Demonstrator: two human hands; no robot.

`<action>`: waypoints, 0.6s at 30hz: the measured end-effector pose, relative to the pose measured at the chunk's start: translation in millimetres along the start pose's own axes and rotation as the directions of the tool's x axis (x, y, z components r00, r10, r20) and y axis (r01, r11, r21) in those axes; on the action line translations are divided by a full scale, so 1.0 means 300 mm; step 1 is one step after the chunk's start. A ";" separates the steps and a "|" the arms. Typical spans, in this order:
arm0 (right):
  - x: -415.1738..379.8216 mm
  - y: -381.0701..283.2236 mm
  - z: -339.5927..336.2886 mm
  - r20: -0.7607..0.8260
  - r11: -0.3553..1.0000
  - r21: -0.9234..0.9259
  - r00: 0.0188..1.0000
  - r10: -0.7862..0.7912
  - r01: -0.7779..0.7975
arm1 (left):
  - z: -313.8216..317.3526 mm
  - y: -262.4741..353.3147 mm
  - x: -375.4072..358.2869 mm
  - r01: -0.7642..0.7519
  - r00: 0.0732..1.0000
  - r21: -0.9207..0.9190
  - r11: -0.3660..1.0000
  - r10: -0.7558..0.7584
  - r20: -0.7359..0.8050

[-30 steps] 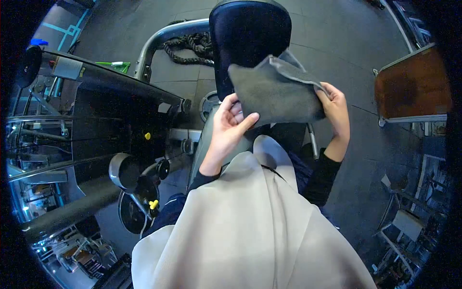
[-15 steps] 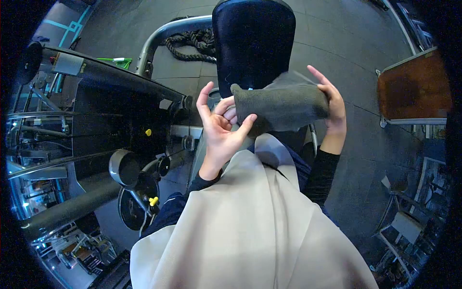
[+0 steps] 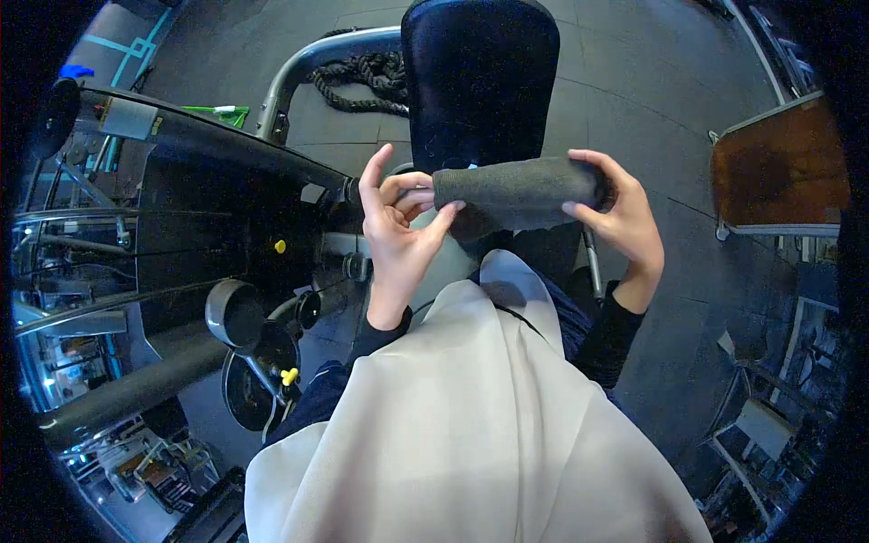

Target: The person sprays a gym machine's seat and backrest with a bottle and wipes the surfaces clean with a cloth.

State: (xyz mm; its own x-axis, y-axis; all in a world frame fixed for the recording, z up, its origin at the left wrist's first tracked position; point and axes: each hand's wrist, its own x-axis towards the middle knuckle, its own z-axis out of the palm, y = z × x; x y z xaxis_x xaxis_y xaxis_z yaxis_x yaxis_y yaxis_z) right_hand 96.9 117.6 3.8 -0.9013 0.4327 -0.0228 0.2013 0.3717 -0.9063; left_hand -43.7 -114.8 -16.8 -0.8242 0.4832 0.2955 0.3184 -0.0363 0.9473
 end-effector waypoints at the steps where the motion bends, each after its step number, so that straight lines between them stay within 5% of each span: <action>1: 0.002 0.001 -0.001 -0.024 0.998 -0.050 0.999 0.045 -0.046 | 0.002 -0.004 0.000 -0.019 1.000 -0.007 1.000 0.018 -0.012; 4: -0.010 -0.014 -0.015 -0.082 0.961 -0.248 0.991 0.106 -0.123 | 0.000 -0.011 -0.003 -0.101 0.993 0.003 0.995 0.101 -0.055; 7: -0.032 -0.041 -0.029 -0.130 0.851 -0.444 0.920 -0.370 0.279 | -0.013 0.005 -0.007 -0.233 0.966 0.049 0.971 0.237 -0.106; 11: -0.055 -0.102 -0.049 0.059 0.890 0.079 0.889 -0.454 0.449 | -0.021 0.000 0.020 -0.290 0.926 0.278 0.916 0.342 -0.160; 14: -0.061 -0.159 -0.020 -0.074 0.996 -0.038 0.994 0.078 -0.080 | 0.034 -0.043 0.001 -0.166 0.970 0.304 0.938 0.210 -0.119; 16: -0.031 -0.141 0.018 -0.147 0.983 -0.185 0.989 -0.023 -0.004 | 0.088 -0.060 -0.088 -0.082 0.995 0.156 0.984 0.071 0.071; 18: -0.013 -0.101 0.055 -0.194 0.946 -0.300 0.964 -0.184 0.121 | 0.173 -0.100 -0.175 0.325 0.928 -0.218 0.920 -0.266 0.262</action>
State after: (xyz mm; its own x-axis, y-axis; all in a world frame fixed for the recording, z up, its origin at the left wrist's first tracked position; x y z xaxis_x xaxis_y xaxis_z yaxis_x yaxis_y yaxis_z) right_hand 87.8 91.0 24.3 -0.8312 0.5075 0.2270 0.1966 0.6503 -0.7338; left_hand 14.4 -93.6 -67.1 -0.7263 0.6873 -0.0099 -0.0772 -0.0672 0.9947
